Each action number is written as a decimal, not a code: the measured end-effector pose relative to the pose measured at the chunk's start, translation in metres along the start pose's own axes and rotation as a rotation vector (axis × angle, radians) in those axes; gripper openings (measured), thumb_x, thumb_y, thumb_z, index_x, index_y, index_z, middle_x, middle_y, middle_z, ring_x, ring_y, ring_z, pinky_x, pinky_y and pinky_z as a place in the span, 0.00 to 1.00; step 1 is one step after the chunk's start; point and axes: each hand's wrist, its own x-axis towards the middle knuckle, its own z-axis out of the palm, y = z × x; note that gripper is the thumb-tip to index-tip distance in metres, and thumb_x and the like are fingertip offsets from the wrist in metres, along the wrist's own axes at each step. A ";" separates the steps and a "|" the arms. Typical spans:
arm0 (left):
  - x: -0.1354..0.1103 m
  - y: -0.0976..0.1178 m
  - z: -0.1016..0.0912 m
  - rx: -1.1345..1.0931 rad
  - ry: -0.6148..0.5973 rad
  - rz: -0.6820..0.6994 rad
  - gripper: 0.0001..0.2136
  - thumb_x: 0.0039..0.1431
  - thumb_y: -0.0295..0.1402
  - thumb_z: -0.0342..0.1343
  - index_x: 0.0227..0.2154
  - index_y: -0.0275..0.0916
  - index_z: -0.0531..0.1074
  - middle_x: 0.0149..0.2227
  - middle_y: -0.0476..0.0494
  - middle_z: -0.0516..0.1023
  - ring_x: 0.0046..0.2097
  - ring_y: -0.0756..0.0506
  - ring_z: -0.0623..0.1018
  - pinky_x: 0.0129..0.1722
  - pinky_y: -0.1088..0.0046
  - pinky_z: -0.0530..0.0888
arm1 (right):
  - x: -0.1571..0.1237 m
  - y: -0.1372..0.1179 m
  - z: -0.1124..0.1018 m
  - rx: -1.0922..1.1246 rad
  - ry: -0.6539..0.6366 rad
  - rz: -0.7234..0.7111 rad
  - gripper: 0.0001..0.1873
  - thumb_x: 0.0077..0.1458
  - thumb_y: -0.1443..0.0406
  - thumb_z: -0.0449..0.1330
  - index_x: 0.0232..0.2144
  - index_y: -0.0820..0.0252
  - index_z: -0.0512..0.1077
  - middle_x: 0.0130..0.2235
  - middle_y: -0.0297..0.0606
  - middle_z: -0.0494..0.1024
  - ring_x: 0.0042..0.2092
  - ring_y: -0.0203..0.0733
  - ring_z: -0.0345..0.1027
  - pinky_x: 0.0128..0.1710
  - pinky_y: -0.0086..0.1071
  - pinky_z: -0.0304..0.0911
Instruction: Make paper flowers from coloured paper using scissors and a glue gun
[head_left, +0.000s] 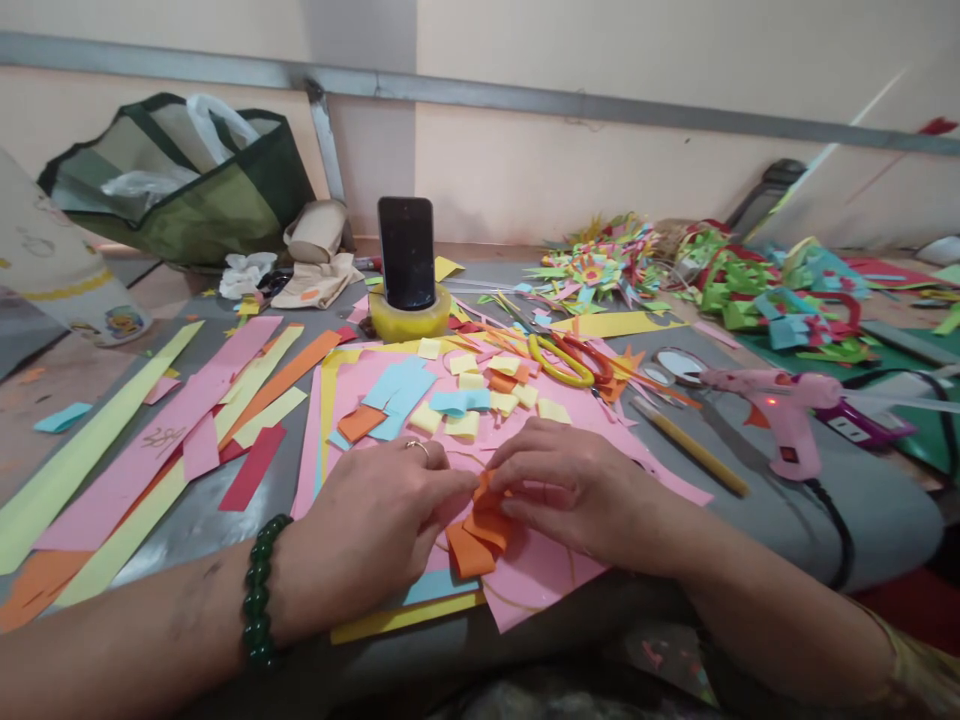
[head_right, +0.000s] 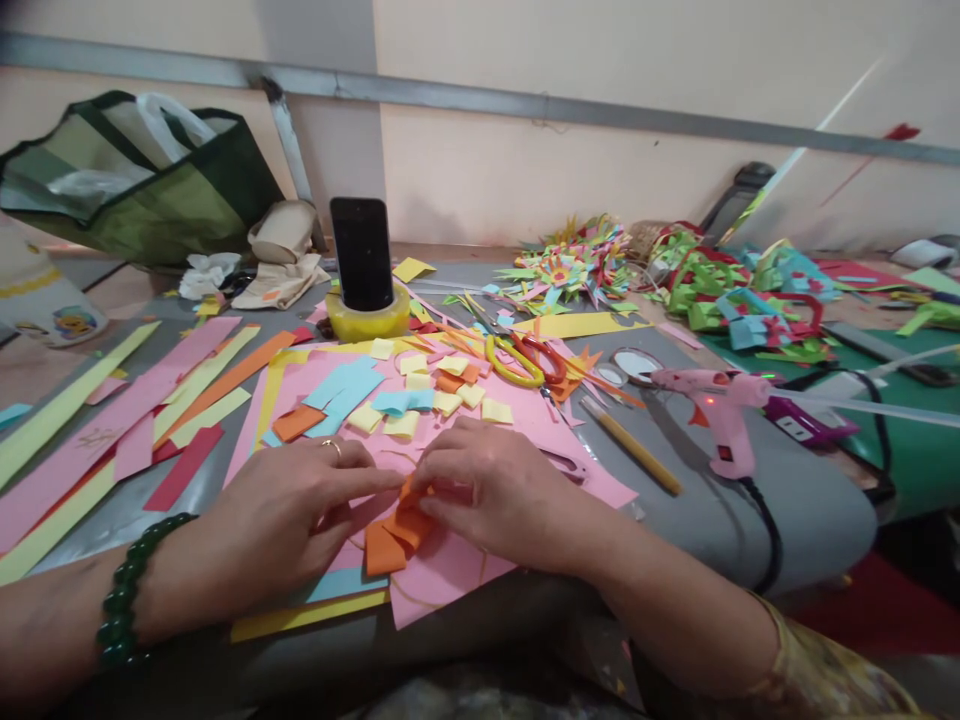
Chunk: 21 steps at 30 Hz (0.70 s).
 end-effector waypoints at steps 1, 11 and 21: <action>0.000 0.001 -0.001 0.011 -0.014 0.004 0.14 0.61 0.29 0.47 0.43 0.48 0.75 0.34 0.45 0.76 0.36 0.43 0.73 0.33 0.67 0.67 | 0.000 0.000 0.000 -0.011 -0.002 -0.008 0.06 0.56 0.69 0.59 0.35 0.58 0.76 0.37 0.38 0.77 0.40 0.38 0.68 0.40 0.32 0.63; -0.001 0.001 -0.002 0.009 0.005 -0.003 0.14 0.60 0.27 0.46 0.44 0.45 0.73 0.37 0.44 0.77 0.38 0.41 0.75 0.36 0.64 0.70 | 0.000 -0.003 -0.001 -0.160 -0.035 -0.048 0.08 0.55 0.70 0.57 0.34 0.57 0.76 0.39 0.40 0.75 0.40 0.41 0.64 0.38 0.34 0.63; -0.001 -0.002 0.000 -0.029 0.050 -0.052 0.16 0.55 0.24 0.47 0.46 0.41 0.69 0.36 0.42 0.79 0.38 0.41 0.77 0.36 0.67 0.71 | 0.004 -0.007 0.002 -0.350 -0.048 -0.164 0.13 0.56 0.74 0.53 0.36 0.58 0.76 0.41 0.42 0.72 0.42 0.43 0.60 0.43 0.39 0.62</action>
